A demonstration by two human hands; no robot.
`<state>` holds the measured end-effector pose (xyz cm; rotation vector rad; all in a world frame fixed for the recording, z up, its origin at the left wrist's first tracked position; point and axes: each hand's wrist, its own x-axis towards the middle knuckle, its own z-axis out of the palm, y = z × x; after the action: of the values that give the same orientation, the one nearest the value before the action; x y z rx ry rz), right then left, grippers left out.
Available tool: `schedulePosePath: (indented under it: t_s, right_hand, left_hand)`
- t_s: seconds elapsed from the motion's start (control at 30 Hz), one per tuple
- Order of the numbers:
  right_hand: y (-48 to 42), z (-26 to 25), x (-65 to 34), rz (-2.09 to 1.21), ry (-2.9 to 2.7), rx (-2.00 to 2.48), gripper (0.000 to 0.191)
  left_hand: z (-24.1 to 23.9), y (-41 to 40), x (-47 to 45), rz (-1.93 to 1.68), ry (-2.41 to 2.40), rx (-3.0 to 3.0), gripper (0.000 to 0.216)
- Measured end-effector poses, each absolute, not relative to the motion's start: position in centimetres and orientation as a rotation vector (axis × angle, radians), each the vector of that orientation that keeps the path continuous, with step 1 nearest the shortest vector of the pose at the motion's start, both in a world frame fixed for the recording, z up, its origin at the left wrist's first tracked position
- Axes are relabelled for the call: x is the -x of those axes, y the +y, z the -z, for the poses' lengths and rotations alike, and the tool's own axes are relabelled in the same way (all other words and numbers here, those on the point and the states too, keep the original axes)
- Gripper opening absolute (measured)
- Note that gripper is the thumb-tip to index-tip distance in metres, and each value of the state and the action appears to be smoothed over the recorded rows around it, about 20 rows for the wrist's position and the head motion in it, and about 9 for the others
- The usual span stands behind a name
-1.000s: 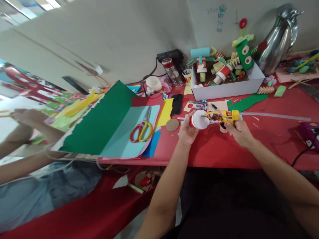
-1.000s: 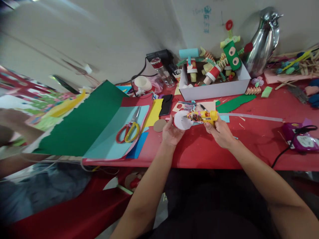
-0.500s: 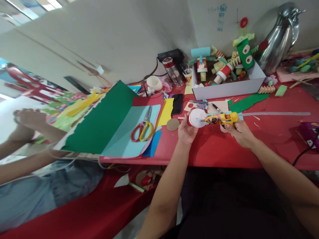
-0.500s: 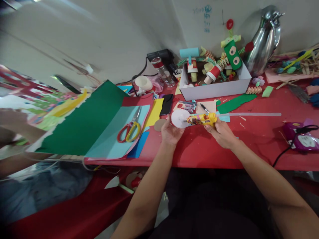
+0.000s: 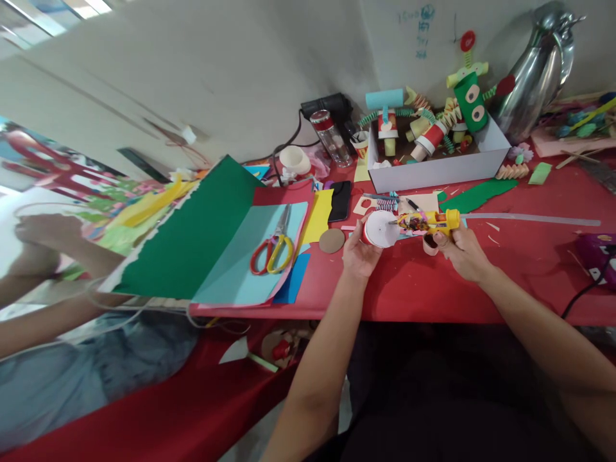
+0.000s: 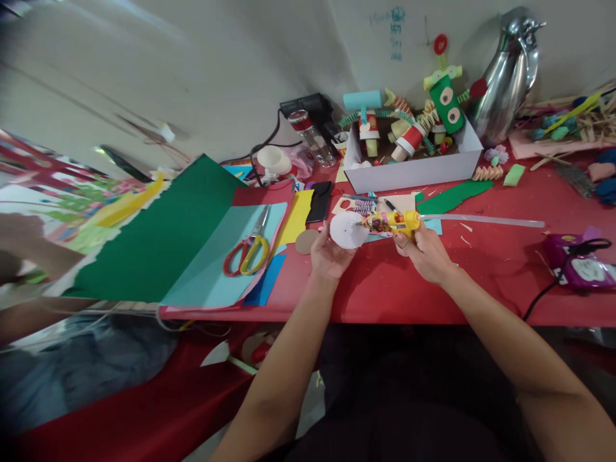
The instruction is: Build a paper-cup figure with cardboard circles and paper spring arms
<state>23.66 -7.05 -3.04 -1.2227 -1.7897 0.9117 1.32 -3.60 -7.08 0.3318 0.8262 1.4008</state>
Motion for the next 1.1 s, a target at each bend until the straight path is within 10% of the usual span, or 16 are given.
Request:
schedulePosePath:
  t_s: [0.73, 1.1]
  right_hand:
    - [-6.6, 3.2, -25.4, -1.012, -1.625, 1.136, 0.061]
    - [-4.5, 2.0, -35.4, -0.641, -1.518, 2.228, 0.023]
  left_hand:
    - [6.8, -3.4, -1.3, -1.458, 0.844, -0.259, 0.03]
    - [6.9, -3.4, -1.0, -1.444, 0.712, -0.311, 0.024]
